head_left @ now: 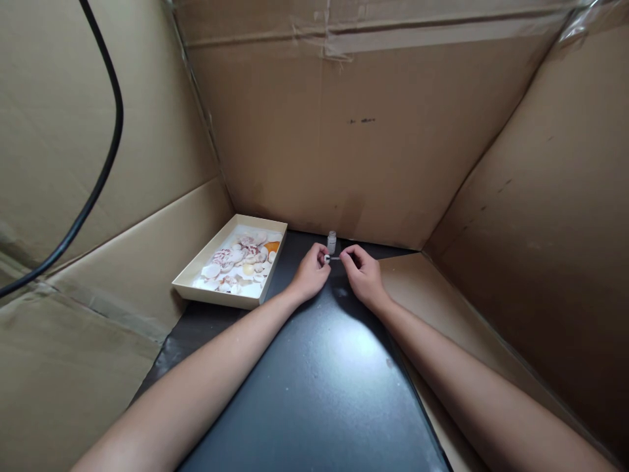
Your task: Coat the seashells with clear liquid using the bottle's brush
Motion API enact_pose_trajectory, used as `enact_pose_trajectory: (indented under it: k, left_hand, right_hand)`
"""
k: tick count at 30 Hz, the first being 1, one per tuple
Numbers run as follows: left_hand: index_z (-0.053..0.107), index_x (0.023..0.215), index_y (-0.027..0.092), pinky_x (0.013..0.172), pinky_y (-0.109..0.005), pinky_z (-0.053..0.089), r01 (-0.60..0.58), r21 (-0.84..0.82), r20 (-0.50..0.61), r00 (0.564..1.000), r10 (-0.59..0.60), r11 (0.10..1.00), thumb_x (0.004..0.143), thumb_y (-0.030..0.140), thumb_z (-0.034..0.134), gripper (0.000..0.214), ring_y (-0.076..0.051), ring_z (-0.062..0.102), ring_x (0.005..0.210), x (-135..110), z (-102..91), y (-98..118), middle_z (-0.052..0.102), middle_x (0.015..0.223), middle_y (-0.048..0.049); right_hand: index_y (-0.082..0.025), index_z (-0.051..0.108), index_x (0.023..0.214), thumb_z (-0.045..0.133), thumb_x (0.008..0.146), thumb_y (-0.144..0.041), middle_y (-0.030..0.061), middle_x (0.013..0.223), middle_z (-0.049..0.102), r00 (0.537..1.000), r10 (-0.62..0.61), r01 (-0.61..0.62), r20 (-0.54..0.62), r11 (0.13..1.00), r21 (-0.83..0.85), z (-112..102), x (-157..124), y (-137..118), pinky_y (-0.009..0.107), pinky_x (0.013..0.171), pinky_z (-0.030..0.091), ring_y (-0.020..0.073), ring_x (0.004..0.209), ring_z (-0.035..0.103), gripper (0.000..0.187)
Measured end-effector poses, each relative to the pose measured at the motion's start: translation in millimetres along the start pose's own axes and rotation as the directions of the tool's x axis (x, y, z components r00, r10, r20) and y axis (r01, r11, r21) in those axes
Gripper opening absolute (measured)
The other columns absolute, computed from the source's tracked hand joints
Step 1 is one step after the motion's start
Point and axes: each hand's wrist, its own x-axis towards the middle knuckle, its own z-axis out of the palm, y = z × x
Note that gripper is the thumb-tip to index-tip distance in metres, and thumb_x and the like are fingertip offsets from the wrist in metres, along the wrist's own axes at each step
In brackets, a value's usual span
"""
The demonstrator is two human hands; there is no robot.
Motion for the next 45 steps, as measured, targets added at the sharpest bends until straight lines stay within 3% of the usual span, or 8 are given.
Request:
enact_pose_trajectory:
  k: [3, 8, 12, 25, 30, 34, 39, 45]
  left_hand:
    - [0.047, 0.087, 0.018, 0.061, -0.02, 0.031, 0.0, 0.006, -0.001, 1.0, 0.0, 1.0, 0.071, -0.002, 0.047, 0.025, -0.008, 0.04, 0.064, 1.0, 0.3, -1.2, 0.041, 0.071, 0.0053]
    - [0.047, 0.087, 0.017, 0.063, -0.021, 0.032, -0.007, -0.006, 0.004, 1.0, 0.007, 1.0, 0.07, -0.003, 0.046, 0.026, -0.009, 0.041, 0.066, 1.4, 0.3, -0.8, 0.042, 0.072, 0.0049]
    - [0.048, 0.087, 0.017, 0.063, -0.021, 0.032, -0.007, -0.002, -0.001, 1.0, 0.007, 1.0, 0.07, -0.003, 0.046, 0.026, -0.009, 0.041, 0.066, 0.9, 0.2, -0.7, 0.042, 0.072, 0.0048]
    - [0.048, 0.087, 0.017, 0.063, -0.021, 0.032, 0.002, 0.0, 0.008, 1.0, -0.002, 1.0, 0.07, -0.004, 0.046, 0.027, -0.009, 0.041, 0.066, 0.7, 0.2, 1.0, 0.042, 0.072, 0.0049]
    - [0.047, 0.085, 0.017, 0.063, -0.021, 0.032, -0.01, -0.004, 0.007, 1.0, 0.01, 1.0, 0.069, -0.005, 0.045, 0.027, -0.008, 0.04, 0.066, 0.9, 0.3, -0.5, 0.041, 0.071, 0.005]
    - [0.047, 0.086, 0.017, 0.062, -0.02, 0.032, -0.015, -0.012, 0.007, 1.0, 0.015, 1.0, 0.069, -0.005, 0.046, 0.029, -0.008, 0.041, 0.065, 1.0, 0.6, -2.2, 0.042, 0.072, 0.0052]
    - [0.048, 0.087, 0.017, 0.061, -0.021, 0.031, -0.003, -0.01, -0.002, 1.0, 0.003, 1.0, 0.068, -0.006, 0.046, 0.03, -0.008, 0.039, 0.063, 1.1, 0.7, -3.0, 0.041, 0.071, 0.0053]
    - [0.047, 0.086, 0.017, 0.062, -0.021, 0.033, -0.015, -0.006, 0.015, 1.0, 0.016, 1.0, 0.068, -0.004, 0.046, 0.028, -0.009, 0.042, 0.066, 0.9, 0.4, -2.9, 0.043, 0.073, 0.0046]
  right_hand:
    - [-0.02, 0.057, 0.077, 0.05, 0.085, -0.039, -0.0023, 0.064, 0.052, 0.998, 0.022, -0.023, -0.058, 1.0, -0.012, 0.0, -0.4, -0.1, 0.025, 0.058, 0.034, 0.0132, 0.06, 0.045, 0.022]
    - [-0.02, 0.059, 0.08, 0.05, 0.085, -0.037, -0.0019, 0.067, 0.055, 0.999, -0.032, 0.032, 0.043, 0.999, 0.001, 0.4, -0.9, 0.5, 0.025, 0.06, 0.036, 0.0129, 0.061, 0.046, 0.021]
    - [-0.02, 0.059, 0.078, 0.051, 0.084, -0.036, -0.002, 0.064, 0.054, 0.999, 0.026, -0.029, -0.046, 0.998, -0.058, -1.0, 0.2, -0.2, 0.025, 0.059, 0.035, 0.0135, 0.059, 0.046, 0.02]
    - [-0.02, 0.059, 0.078, 0.05, 0.084, -0.037, -0.0004, 0.071, 0.058, 0.999, -0.026, 0.024, 0.048, 0.999, 0.049, -1.1, 0.6, 0.6, 0.025, 0.064, 0.038, 0.0148, 0.067, 0.05, 0.021]
    - [-0.019, 0.059, 0.079, 0.051, 0.084, -0.038, -0.0023, 0.064, 0.053, 0.999, 0.034, -0.035, -0.041, 0.999, -0.026, -0.5, 0.1, 1.2, 0.025, 0.058, 0.035, 0.0133, 0.059, 0.044, 0.021]
    - [-0.02, 0.06, 0.081, 0.051, 0.085, -0.038, -0.0021, 0.067, 0.055, 0.998, -0.036, 0.036, 0.051, 0.999, 0.003, -0.4, -1.0, -0.3, 0.024, 0.058, 0.035, 0.0126, 0.059, 0.045, 0.021]
    - [-0.019, 0.06, 0.079, 0.052, 0.084, -0.036, -0.0027, 0.063, 0.052, 0.999, 0.019, -0.022, -0.049, 0.998, -0.051, -1.0, -1.0, -1.8, 0.024, 0.056, 0.034, 0.0127, 0.057, 0.044, 0.019]
    - [-0.02, 0.059, 0.077, 0.052, 0.084, -0.035, -0.0021, 0.066, 0.054, 0.995, -0.061, 0.061, 0.074, 0.998, -0.001, -0.2, -3.3, -1.9, 0.024, 0.057, 0.035, 0.0121, 0.058, 0.044, 0.019]
